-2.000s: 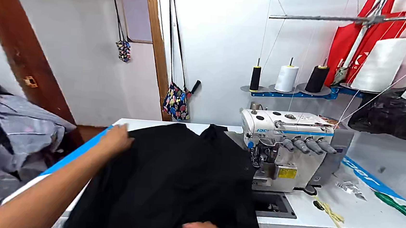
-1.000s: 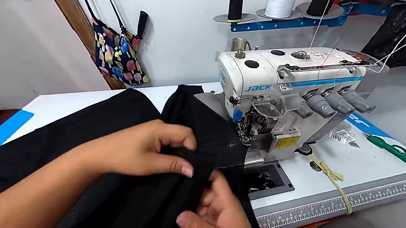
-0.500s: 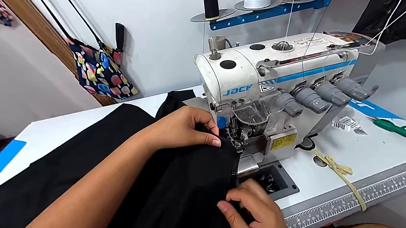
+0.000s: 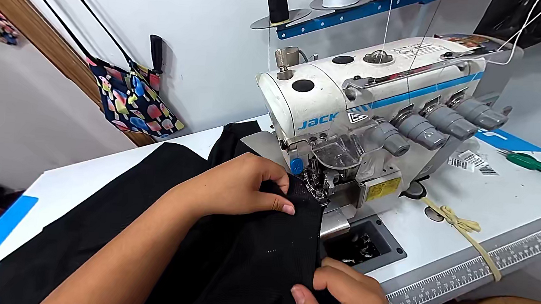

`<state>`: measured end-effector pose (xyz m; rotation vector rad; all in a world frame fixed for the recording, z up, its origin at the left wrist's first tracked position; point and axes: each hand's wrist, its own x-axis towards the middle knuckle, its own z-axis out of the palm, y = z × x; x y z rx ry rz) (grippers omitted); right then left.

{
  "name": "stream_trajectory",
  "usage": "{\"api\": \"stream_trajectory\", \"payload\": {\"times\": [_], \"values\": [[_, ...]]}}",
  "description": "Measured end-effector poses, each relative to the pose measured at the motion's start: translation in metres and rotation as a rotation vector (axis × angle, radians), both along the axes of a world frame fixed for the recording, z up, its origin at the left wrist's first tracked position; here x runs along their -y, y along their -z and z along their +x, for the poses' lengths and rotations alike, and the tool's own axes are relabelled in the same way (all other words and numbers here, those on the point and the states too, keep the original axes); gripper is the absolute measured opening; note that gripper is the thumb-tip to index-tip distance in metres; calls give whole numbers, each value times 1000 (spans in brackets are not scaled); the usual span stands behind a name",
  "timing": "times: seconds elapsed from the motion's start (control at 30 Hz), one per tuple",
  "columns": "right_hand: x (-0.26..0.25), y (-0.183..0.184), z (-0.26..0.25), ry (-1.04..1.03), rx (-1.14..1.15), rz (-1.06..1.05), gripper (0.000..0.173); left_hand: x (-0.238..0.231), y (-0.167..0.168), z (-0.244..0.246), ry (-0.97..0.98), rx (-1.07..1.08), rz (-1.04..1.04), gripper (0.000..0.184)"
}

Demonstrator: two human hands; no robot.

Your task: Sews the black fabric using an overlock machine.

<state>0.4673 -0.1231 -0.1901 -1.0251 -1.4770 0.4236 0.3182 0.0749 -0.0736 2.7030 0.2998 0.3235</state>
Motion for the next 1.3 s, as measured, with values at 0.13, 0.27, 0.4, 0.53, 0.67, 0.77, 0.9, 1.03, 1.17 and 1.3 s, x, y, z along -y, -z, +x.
{"api": "stream_trajectory", "payload": {"times": [0.13,0.27,0.4,0.53,0.67,0.77,0.9,1.03,1.17,1.3], "values": [[10,1,0,-60,-17,-37,26,11,-6,-12,-19,-101,-1,25],[8,5,-2,-71,-48,-19,29,12,-3,-19,-96,-70,-25,23],[3,6,-3,-38,-33,15,34,13,-5,-20,-152,-69,-26,20],[-2,11,-5,-2,-34,36,38,13,-6,-17,-183,-75,-43,19],[-6,14,-7,13,-49,29,39,13,-3,-14,-231,-34,78,24],[-7,15,-9,26,-131,-14,33,17,3,-13,-227,55,398,29],[-2,13,-8,-88,-350,-89,26,56,11,-8,-231,132,572,22],[15,22,17,-306,-441,-46,21,111,44,-6,-399,180,461,29],[24,24,53,-385,-534,-62,16,147,49,10,-493,133,330,36],[15,15,73,-416,-574,-106,19,153,57,29,-598,121,433,44]]}}
